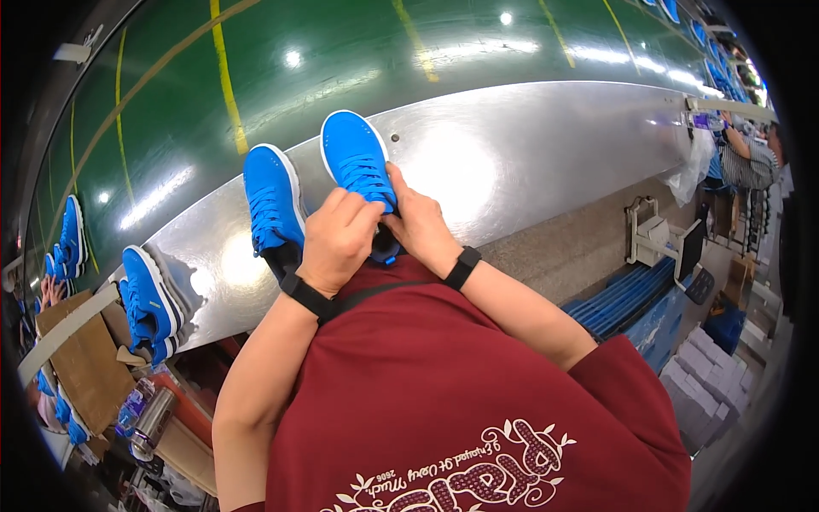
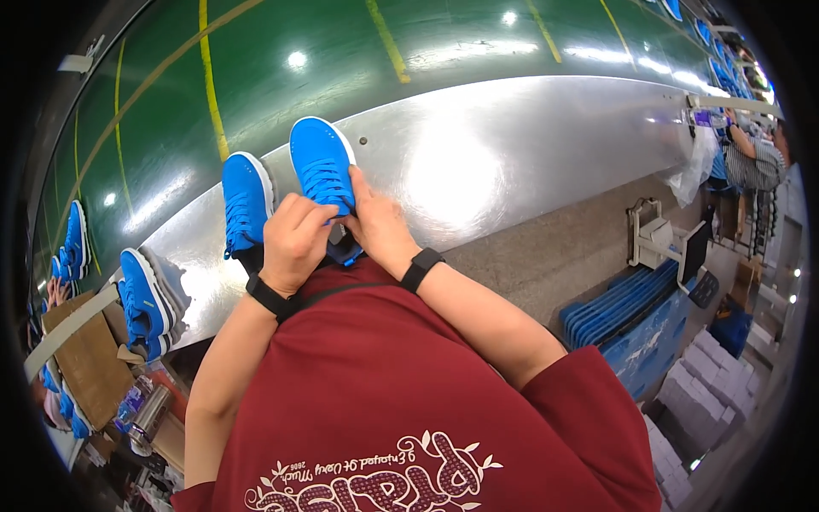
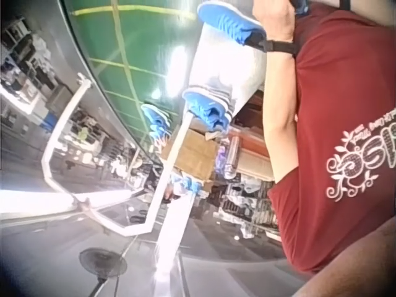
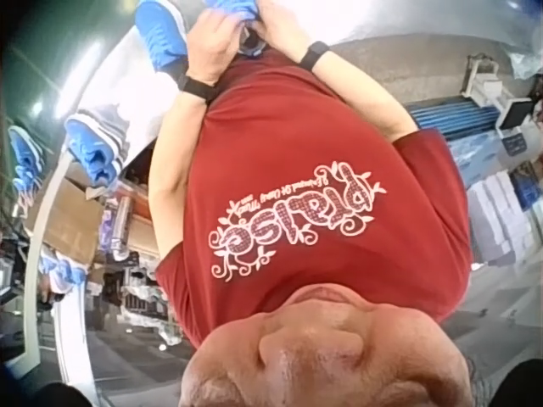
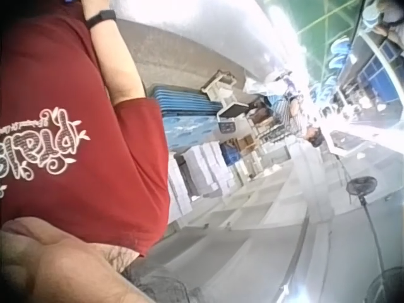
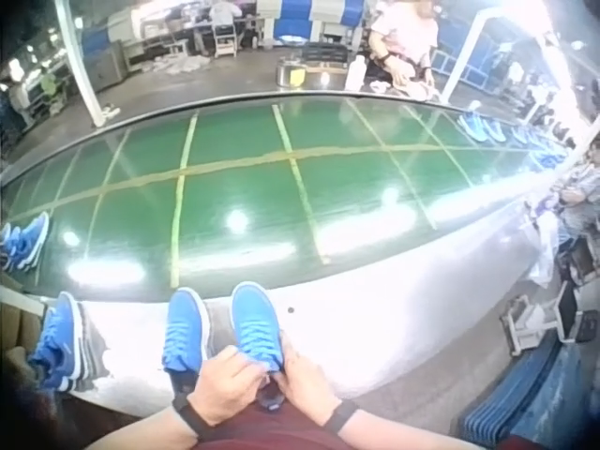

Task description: Organizing and checking blue sneakers on a conveyor belt in a shoe manufacturing facility.

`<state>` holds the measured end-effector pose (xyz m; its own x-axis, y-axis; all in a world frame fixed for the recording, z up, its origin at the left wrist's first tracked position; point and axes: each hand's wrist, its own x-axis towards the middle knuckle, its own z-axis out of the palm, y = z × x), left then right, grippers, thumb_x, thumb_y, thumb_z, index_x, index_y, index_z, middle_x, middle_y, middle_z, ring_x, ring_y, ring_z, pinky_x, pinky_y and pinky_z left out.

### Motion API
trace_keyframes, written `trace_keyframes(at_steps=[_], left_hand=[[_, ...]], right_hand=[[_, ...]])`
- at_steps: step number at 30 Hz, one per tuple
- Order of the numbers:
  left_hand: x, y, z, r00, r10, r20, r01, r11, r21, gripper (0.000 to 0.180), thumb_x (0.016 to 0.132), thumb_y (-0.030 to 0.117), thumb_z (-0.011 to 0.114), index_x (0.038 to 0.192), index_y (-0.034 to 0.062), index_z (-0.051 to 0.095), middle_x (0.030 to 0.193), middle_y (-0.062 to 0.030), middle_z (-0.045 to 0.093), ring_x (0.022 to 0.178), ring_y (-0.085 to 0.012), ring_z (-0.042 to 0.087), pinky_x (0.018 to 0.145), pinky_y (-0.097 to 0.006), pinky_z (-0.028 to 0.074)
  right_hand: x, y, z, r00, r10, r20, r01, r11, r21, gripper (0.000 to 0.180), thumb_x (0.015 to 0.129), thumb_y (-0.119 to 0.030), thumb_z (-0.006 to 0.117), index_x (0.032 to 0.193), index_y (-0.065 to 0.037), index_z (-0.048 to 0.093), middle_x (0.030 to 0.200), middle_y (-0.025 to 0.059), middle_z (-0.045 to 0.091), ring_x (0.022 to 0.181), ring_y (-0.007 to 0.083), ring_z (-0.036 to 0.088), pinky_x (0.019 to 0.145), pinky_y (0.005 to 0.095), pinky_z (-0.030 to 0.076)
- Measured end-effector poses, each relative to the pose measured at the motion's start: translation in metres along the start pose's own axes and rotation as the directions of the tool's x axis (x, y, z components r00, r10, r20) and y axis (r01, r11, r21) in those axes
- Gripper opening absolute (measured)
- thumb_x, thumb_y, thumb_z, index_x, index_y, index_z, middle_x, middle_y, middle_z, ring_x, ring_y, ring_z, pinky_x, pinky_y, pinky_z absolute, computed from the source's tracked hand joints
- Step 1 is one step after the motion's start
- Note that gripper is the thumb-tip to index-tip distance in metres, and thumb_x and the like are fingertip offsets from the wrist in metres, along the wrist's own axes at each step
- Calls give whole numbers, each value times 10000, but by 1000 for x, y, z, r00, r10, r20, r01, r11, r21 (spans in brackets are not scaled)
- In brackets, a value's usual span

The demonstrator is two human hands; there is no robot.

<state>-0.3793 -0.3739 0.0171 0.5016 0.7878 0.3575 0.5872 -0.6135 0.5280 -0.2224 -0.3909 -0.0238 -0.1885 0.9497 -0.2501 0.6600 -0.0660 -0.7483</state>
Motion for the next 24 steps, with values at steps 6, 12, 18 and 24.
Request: trace_keyframes(at_steps=[6, 12, 18, 24], left_hand=[[1, -2, 0, 999, -3, -37, 5, 999, 51, 210, 651, -15, 673, 842, 69, 647, 731, -40, 564, 680, -227, 550, 562, -332, 457], [3, 11, -22, 996, -63, 66, 66, 997, -29, 333, 708, 124, 726, 1026, 77, 638, 926, -59, 607, 841, -258, 586, 737, -354, 484], [-67, -7, -68, 877, -427, -222, 418, 904, -86, 266, 752, 34, 687, 1015, 52, 647, 944, -103, 641, 859, -277, 617, 757, -357, 490], [-112, -43, -71, 618, -742, -260, 611, 661, -436, 315, 859, 61, 617, 1169, 23, 581, 1034, -125, 644, 950, -233, 624, 809, -329, 494]], right_hand=[[4, 7, 9, 992, -93, -89, 93, 996, -2, 755, 747, -89, 702, 1374, 10, 292, 1161, 268, 562, 931, 435, 595, 776, 466, 492], [4, 10, 6, 994, -53, -97, 60, 996, 67, 739, 744, -117, 719, 1375, -15, 346, 1026, 252, 620, 922, 411, 613, 771, 432, 499], [8, -4, -6, 999, 29, 16, -29, 999, -19, 762, 764, -160, 716, 1407, -49, 323, 966, 260, 623, 870, 391, 630, 758, 407, 488], [13, -37, -43, 962, -273, 32, 274, 947, -166, 656, 786, -100, 620, 1384, -32, 358, 1191, 270, 562, 1142, 388, 539, 966, 387, 436]])
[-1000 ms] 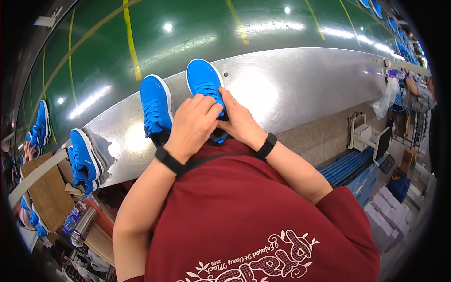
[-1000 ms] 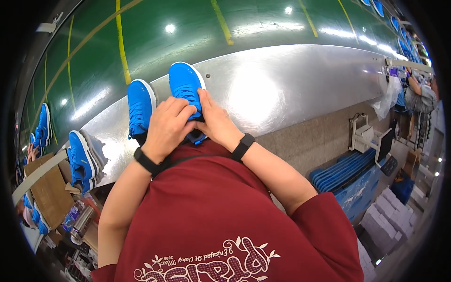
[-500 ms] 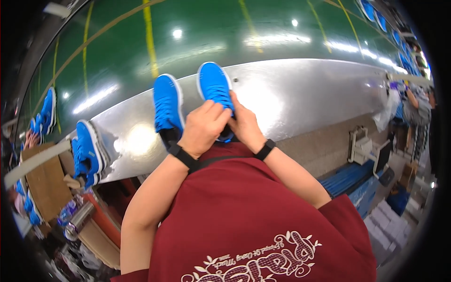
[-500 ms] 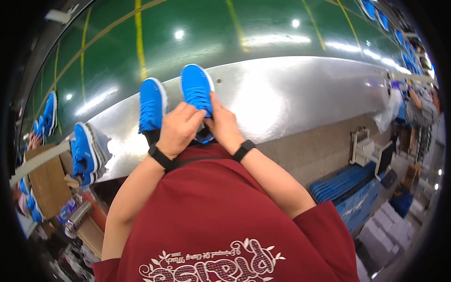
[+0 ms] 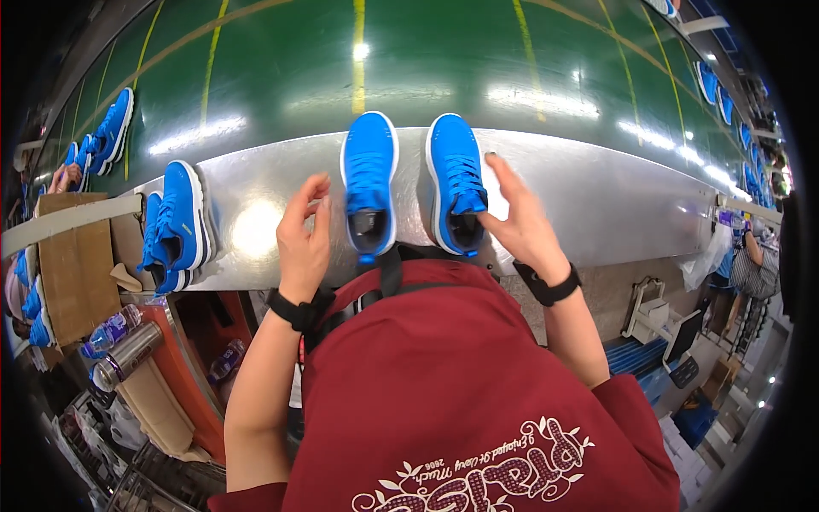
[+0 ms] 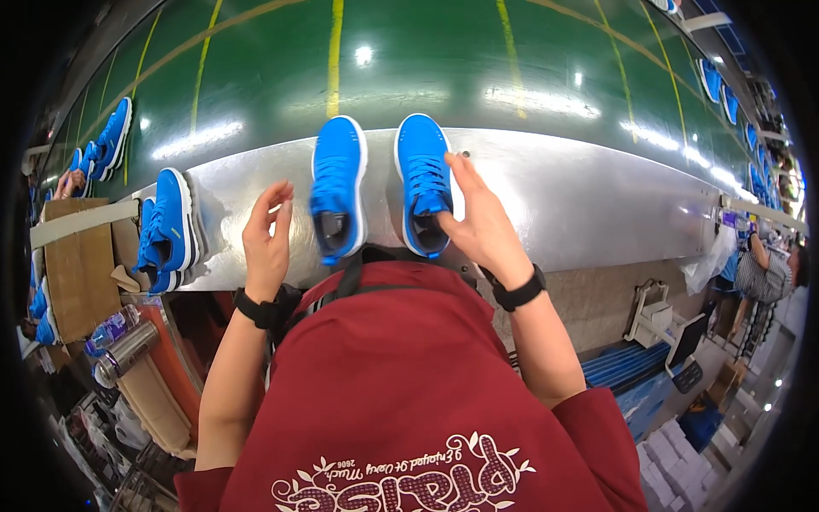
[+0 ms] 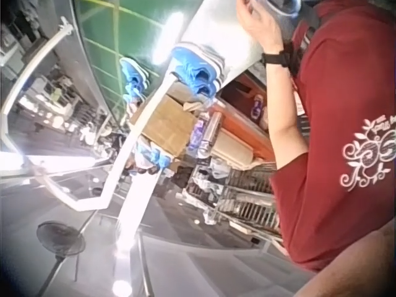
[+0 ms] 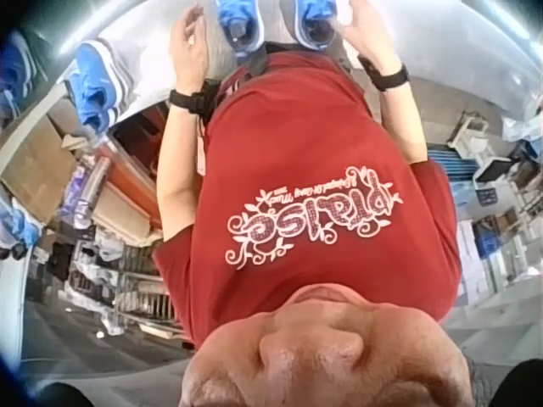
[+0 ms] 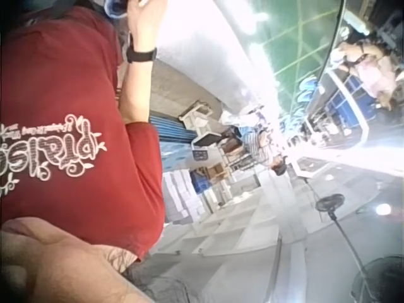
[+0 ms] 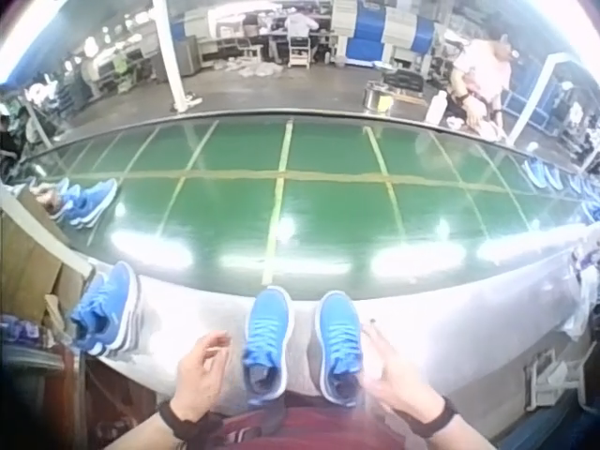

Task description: Organizing and checking blue sneakers on a conveyor belt in a shoe manufacturing facility.

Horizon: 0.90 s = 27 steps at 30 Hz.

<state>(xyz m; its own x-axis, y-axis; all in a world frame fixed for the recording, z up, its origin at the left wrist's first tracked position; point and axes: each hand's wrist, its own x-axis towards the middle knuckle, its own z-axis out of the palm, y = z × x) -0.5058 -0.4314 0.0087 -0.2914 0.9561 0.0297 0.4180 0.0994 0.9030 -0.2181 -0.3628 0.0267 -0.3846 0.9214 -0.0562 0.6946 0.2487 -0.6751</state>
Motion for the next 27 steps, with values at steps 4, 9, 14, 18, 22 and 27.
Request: trace_keyframes(at_steps=[4, 9, 14, 18, 22, 27], left_hand=[[2, -8, 8, 979, -177, 101, 188, 976, -113, 411, 912, 99, 577, 1311, 39, 497, 1178, -137, 616, 1053, -199, 602, 868, -317, 495], [9, -1, 12, 955, -209, 213, 244, 957, -156, 366, 931, 99, 552, 1289, 25, 526, 1133, -161, 649, 990, -176, 637, 845, -292, 505], [10, 8, 12, 963, -214, 164, 217, 976, 0, 291, 818, 65, 685, 1090, -33, 653, 970, -136, 701, 864, -152, 661, 788, -276, 521], [13, 13, 3, 946, -257, 198, 248, 966, 69, 283, 806, 63, 695, 1069, -36, 660, 936, -134, 704, 831, -153, 667, 767, -268, 525], [26, 8, -3, 906, -316, 282, 339, 940, -35, 253, 770, 39, 722, 1009, -31, 676, 847, -111, 701, 767, -134, 658, 726, -251, 523], [53, 12, -9, 817, -328, 474, 307, 944, 123, 231, 750, 9, 731, 967, -25, 659, 789, -71, 680, 721, -107, 633, 665, -241, 510]], right_hand=[[4, -65, 4, 995, 62, 77, -79, 964, 253, 569, 799, -88, 607, 1328, 1, 418, 1166, 259, 573, 1081, 384, 567, 920, 396, 457], [13, -74, 78, 956, 45, 289, -88, 986, 140, 734, 813, -151, 640, 1370, 79, 221, 966, 329, 599, 889, 458, 603, 772, 467, 487], [27, -65, 107, 941, 157, 300, -146, 988, -60, 728, 800, -33, 525, 1373, 163, 120, 906, 326, 600, 774, 466, 617, 692, 482, 500], [24, -65, 115, 949, 150, 278, -124, 986, -109, 731, 790, -19, 524, 1377, 155, 125, 880, 311, 610, 769, 462, 620, 691, 483, 501], [24, -72, 114, 948, 175, 265, -142, 980, -139, 711, 785, -10, 522, 1374, 140, 154, 886, 308, 611, 771, 462, 621, 698, 491, 500], [23, -73, 117, 950, 215, 227, -188, 973, -135, 669, 776, 3, 526, 1355, 125, 214, 899, 306, 611, 779, 457, 621, 706, 491, 501]])
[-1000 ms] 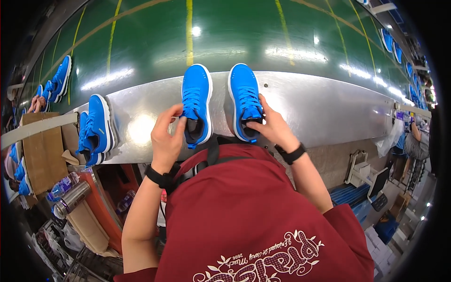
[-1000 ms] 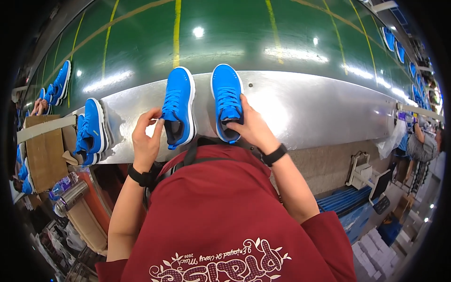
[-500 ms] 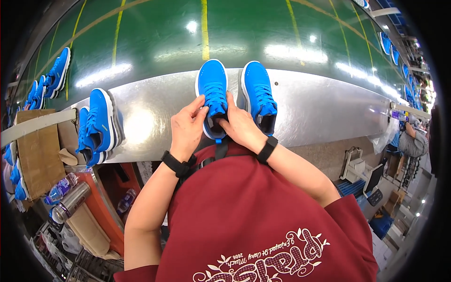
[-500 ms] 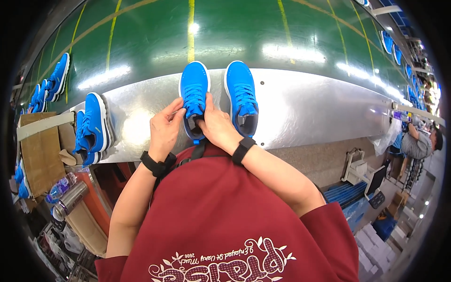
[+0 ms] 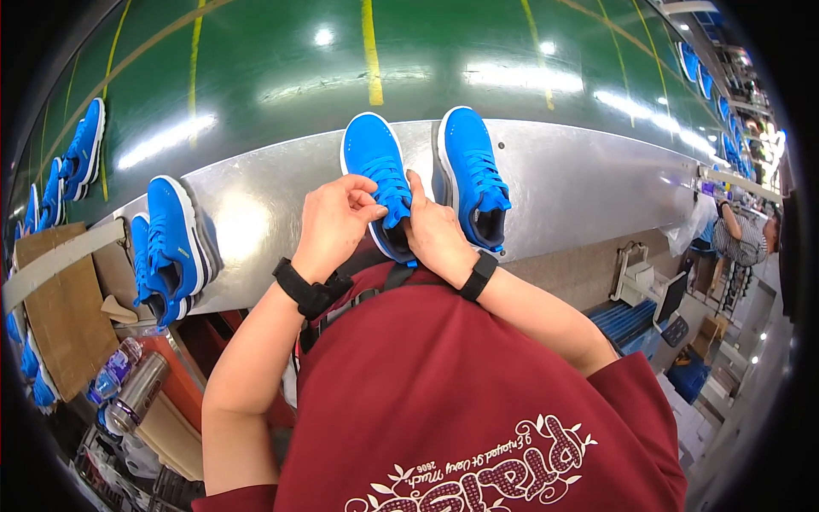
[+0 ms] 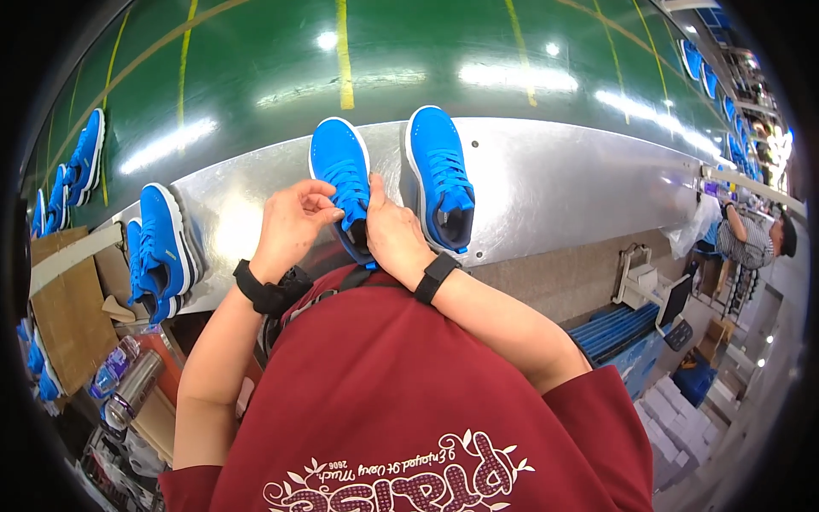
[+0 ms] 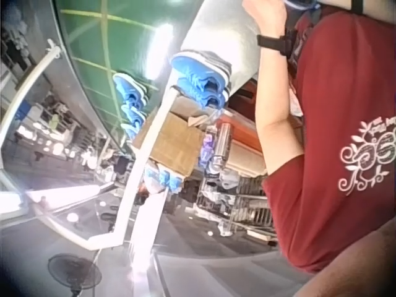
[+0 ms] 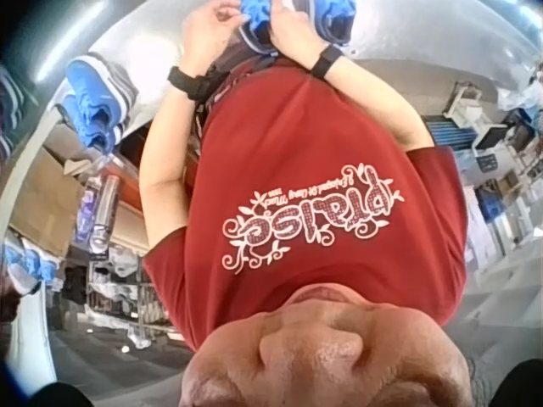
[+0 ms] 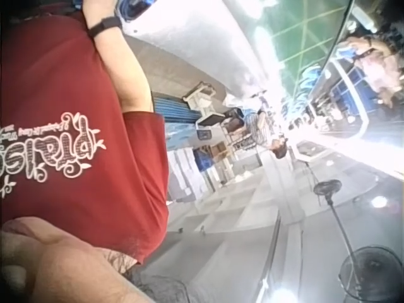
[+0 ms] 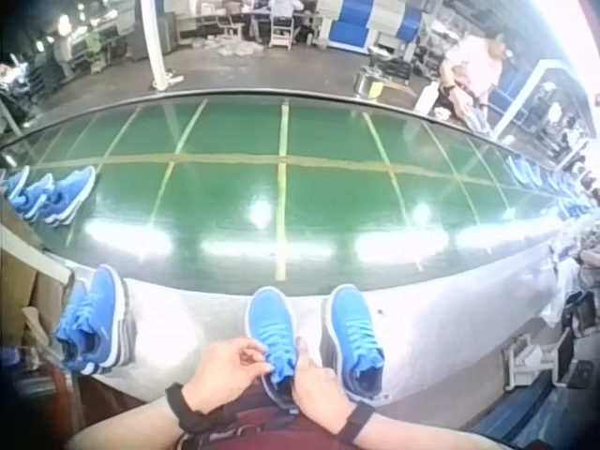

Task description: Organizing and checking blue sneakers on a conveyor belt in a shoe manufacturing facility.

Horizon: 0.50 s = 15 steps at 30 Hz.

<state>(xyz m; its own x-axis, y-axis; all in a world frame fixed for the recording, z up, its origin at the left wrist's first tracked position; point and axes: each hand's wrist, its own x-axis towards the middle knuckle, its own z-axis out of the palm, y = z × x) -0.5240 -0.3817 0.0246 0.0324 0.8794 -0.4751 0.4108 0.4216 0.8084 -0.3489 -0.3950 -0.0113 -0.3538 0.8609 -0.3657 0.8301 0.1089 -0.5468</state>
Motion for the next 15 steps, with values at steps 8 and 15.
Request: trace_keyframes(at_steps=[8, 15], left_hand=[[31, -35, -21, 878, 83, 472, 173, 864, -473, 243, 816, 3, 676, 1031, 19, 564, 869, -1, 587, 800, -70, 563, 749, -218, 478], [34, -28, -33, 814, 115, 569, 280, 781, -558, 284, 827, 11, 652, 1090, 32, 548, 896, 5, 574, 839, -77, 557, 783, -208, 460]], right_hand=[[-3, 1, 4, 998, 62, -26, -61, 997, 53, 687, 781, -18, 574, 1388, 26, 255, 971, 278, 615, 857, 431, 614, 751, 469, 491], [-3, -2, 5, 993, 115, -24, -114, 993, 27, 696, 781, -10, 569, 1399, 4, 250, 974, 274, 613, 849, 431, 612, 743, 473, 490]])
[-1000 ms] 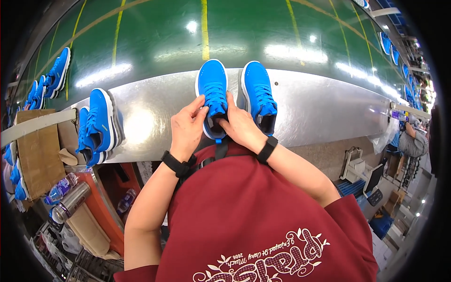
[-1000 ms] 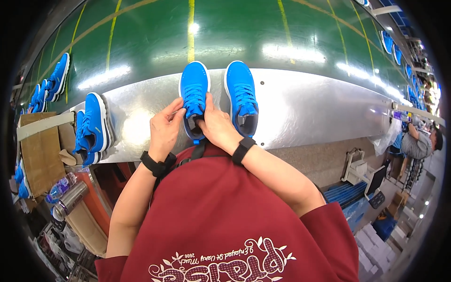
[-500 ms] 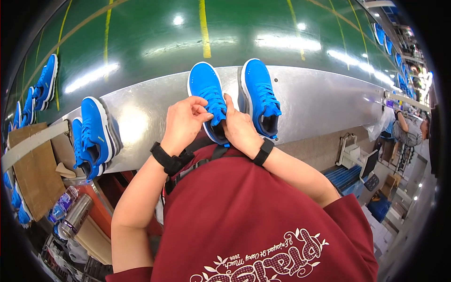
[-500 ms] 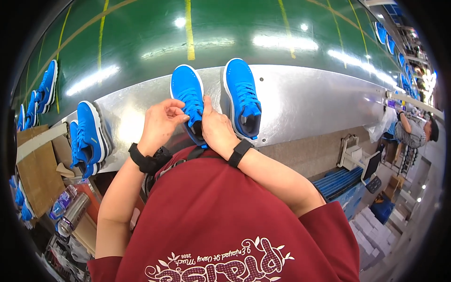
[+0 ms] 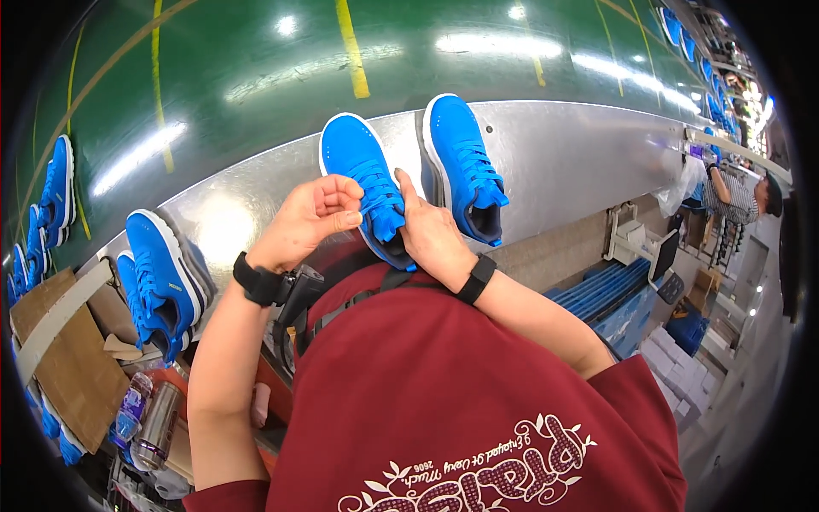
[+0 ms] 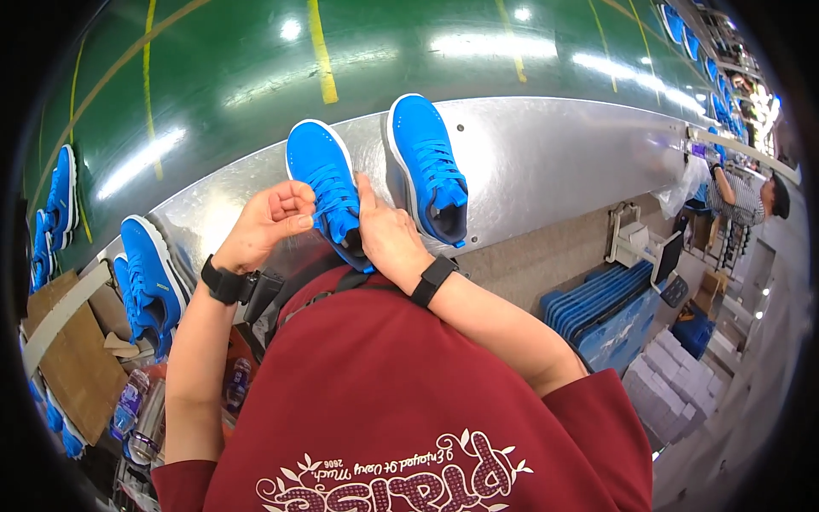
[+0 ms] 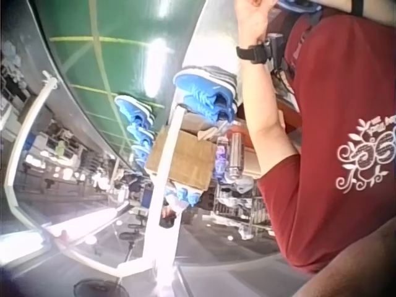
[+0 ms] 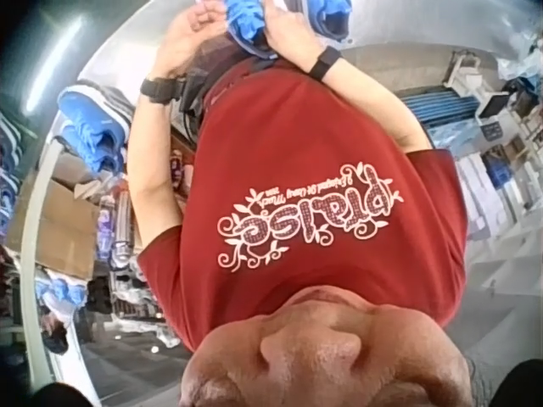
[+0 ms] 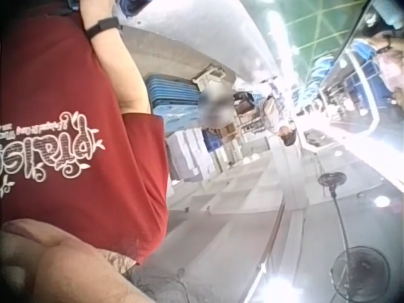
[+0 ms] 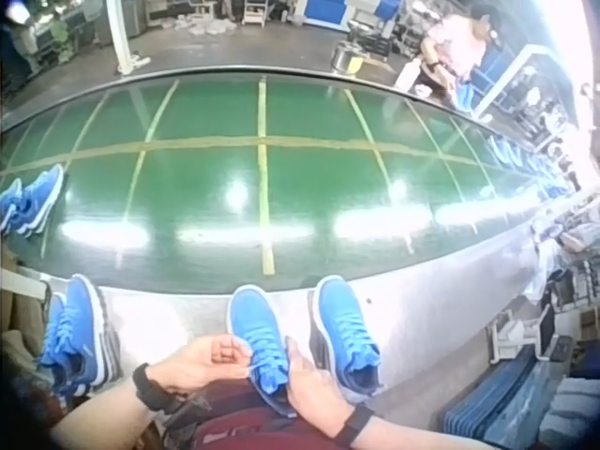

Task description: Organizing and checking blue sneakers on a conveyor belt in a shoe manufacturing facility.

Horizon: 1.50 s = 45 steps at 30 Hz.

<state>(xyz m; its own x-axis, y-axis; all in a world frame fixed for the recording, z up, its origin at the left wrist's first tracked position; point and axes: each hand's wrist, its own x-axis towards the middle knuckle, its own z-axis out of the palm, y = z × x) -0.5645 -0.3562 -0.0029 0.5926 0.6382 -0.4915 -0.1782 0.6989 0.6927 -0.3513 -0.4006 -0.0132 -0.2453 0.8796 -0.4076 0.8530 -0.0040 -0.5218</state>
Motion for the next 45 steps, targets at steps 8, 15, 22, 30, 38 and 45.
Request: trace_keyframes(at_steps=[8, 15, 22, 30, 38, 45], left_hand=[[-24, 0, 35, 741, 670, -49, -57, 136, 989, 443, 789, 41, 653, 1222, 76, 563, 1137, -140, 561, 1030, -312, 563, 878, -371, 464], [-28, -47, 54, 776, 630, -8, -6, 20, 1000, 625, 750, 249, 738, 1297, 63, 498, 1349, -170, 449, 1198, -349, 471, 963, -416, 418], [4, -68, 57, 683, 682, -263, -12, 371, 929, 1046, 670, 219, 802, 1445, -25, 143, 1467, -271, 236, 1334, -410, 308, 1091, -436, 301], [15, -76, 55, 669, 642, -374, 12, 494, 869, 1081, 650, 161, 806, 1451, -23, 103, 1480, -256, 221, 1357, -400, 277, 1088, -431, 314], [16, -76, 50, 687, 643, -339, -15, 479, 878, 1060, 659, 172, 780, 1460, 8, 106, 1496, -232, 202, 1384, -384, 230, 1085, -412, 331], [17, -77, 47, 703, 630, -329, -15, 476, 879, 1099, 635, 131, 795, 1474, 43, 92, 1507, -218, 189, 1379, -388, 240, 1088, -421, 330]], right_hand=[[2, 3, -2, 992, -116, -56, 117, 993, 7, 640, 763, 13, 542, 1348, 80, 291, 921, 284, 620, 779, 438, 620, 692, 475, 509], [4, 0, -20, 988, -153, 3, 152, 983, 99, 584, 781, -9, 529, 1315, 102, 324, 942, 323, 601, 847, 445, 613, 756, 484, 492], [13, -10, -45, 987, -114, -110, 152, 878, 455, 380, 919, -67, 482, 1294, -3, 481, 1141, 194, 631, 1080, 298, 609, 906, 331, 470], [20, -10, -43, 992, -56, -113, 108, 840, 532, 303, 797, -116, 690, 1083, -22, 665, 925, 177, 695, 835, 226, 694, 772, 295, 529], [63, -2, -70, 939, -227, 259, 87, 884, 459, 399, 828, -64, 654, 1203, -14, 528, 849, 115, 699, 775, 171, 671, 723, 283, 515], [70, 1, -75, 865, -326, 382, 84, 844, 530, 552, 833, -50, 667, 1330, -56, 427, 779, 31, 594, 706, 109, 575, 707, 262, 475]])
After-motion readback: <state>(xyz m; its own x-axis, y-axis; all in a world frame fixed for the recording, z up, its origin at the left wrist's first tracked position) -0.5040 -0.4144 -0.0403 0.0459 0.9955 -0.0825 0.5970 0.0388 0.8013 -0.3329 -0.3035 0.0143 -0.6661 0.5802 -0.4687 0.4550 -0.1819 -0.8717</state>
